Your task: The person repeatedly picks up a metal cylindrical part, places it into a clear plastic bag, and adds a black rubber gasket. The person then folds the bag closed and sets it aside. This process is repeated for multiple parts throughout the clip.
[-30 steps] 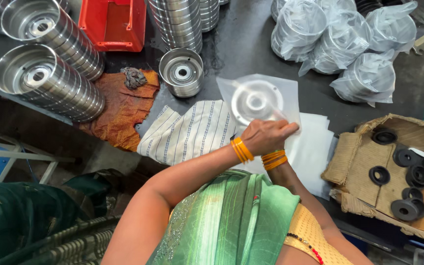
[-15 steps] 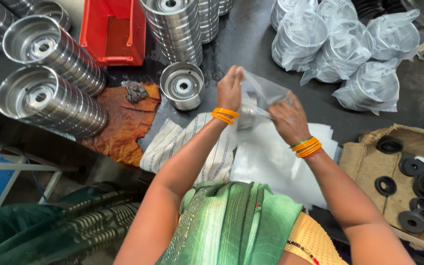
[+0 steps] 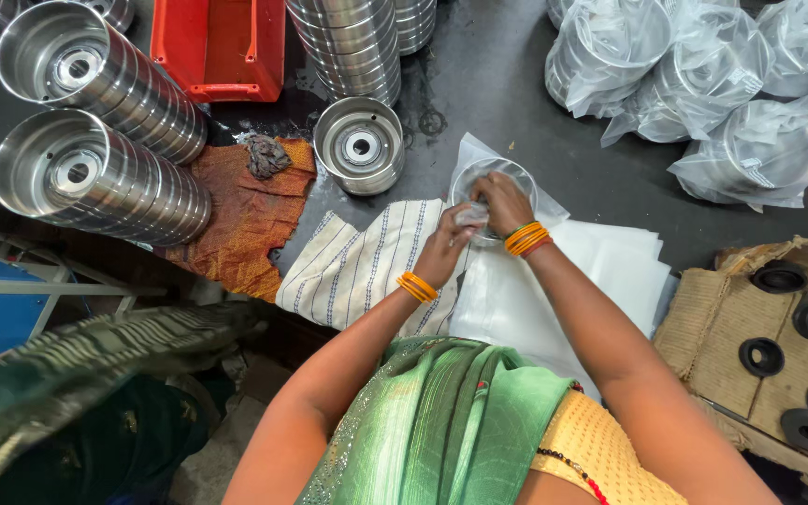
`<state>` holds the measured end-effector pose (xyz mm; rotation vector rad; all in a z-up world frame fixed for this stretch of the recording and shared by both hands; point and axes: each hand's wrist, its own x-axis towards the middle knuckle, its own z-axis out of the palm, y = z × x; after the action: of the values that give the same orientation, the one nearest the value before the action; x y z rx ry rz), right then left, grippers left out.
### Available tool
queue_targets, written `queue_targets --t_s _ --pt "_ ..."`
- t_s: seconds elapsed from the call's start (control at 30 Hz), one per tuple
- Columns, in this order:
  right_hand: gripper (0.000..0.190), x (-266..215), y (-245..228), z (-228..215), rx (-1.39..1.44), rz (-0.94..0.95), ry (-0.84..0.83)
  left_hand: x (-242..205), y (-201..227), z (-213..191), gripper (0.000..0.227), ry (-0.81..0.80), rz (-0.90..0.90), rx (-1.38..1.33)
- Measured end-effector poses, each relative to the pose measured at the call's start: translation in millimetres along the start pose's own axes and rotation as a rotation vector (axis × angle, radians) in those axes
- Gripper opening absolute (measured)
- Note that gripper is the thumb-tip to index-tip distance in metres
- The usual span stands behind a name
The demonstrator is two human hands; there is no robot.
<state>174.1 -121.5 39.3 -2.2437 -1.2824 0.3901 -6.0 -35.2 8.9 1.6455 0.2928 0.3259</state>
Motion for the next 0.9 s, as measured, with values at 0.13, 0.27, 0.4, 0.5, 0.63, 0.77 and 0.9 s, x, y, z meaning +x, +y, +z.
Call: queue_targets --t_s 0.13,0.27,0.4,0.5,0.63,0.77,0.9 --pt "0.057 -24 -28 -37 -0.046 -0.102 -0.014 -5 30 -22 0.046 -0.145 0.494 0.945" --pt "0.051 -89 -7 -107 0.135 -0.208 0.343 16 39 -24 0.045 -0.148 0.715 1.21" --pt "0.015 -226 71 -184 0.406 0.483 1.001 30 38 -18 0.029 -0.38 0.479 1.2" --pt "0.029 -302 133 -220 -0.091 0.713 0.942 35 49 -16 0.026 -0.492 0.434 1.258" --pt "0.067 -326 187 -200 -0.667 0.61 0.585 57 60 -5 0.033 -0.427 0.378 1.155" --pt "0.09 -319 202 -179 -0.313 0.705 0.635 97 34 4 0.035 -0.065 0.055 0.578" --pt "0.084 -298 208 -185 -0.371 0.509 0.861 118 -25 -4 0.033 0.383 -0.181 -0.201"
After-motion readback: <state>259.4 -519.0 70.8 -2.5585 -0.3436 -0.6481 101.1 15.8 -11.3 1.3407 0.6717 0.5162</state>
